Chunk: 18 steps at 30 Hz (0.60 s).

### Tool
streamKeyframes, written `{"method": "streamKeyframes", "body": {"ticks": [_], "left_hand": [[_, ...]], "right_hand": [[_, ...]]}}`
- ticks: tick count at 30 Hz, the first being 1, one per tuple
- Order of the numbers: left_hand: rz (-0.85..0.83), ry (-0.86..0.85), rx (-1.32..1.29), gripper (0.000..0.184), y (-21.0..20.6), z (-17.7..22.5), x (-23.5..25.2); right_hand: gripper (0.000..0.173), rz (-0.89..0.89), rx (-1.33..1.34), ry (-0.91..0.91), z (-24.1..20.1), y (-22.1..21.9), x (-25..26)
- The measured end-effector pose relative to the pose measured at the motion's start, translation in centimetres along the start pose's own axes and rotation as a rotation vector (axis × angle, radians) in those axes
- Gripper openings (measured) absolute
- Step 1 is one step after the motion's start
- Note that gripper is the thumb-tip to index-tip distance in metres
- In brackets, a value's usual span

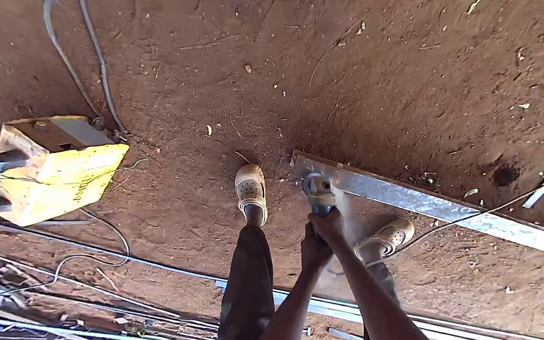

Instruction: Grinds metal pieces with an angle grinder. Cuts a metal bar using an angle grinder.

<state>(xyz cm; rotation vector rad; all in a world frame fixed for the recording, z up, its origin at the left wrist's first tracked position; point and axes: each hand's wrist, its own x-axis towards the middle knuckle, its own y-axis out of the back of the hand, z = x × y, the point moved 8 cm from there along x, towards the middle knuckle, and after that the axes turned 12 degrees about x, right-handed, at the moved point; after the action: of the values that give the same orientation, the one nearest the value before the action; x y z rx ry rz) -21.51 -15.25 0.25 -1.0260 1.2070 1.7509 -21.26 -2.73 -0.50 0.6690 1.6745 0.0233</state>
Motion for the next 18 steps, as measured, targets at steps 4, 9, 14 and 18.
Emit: {"method": "streamKeyframes", "body": {"ticks": [4, 9, 14, 18], "left_hand": [[0.017, -0.009, 0.023, 0.077, -0.5, 0.1, 0.5], [-0.059, -0.033, 0.022, 0.080, -1.8, -0.6, -0.4], [-0.151, -0.196, -0.009, 0.080, -1.6, 1.0, 2.9], [-0.171, -0.260, -0.019, 0.066, -1.8, -0.3, 2.6]], "right_hand": [[0.060, -0.006, 0.024, 0.019, 0.0, 0.1, 0.8], [0.060, 0.024, 0.074, 0.001, 2.7, 0.6, 0.5], [0.066, 0.228, 0.116, 0.016, 1.6, 2.0, 1.7], [0.072, 0.233, 0.031, 0.069, 3.3, -0.4, 1.2]]}}
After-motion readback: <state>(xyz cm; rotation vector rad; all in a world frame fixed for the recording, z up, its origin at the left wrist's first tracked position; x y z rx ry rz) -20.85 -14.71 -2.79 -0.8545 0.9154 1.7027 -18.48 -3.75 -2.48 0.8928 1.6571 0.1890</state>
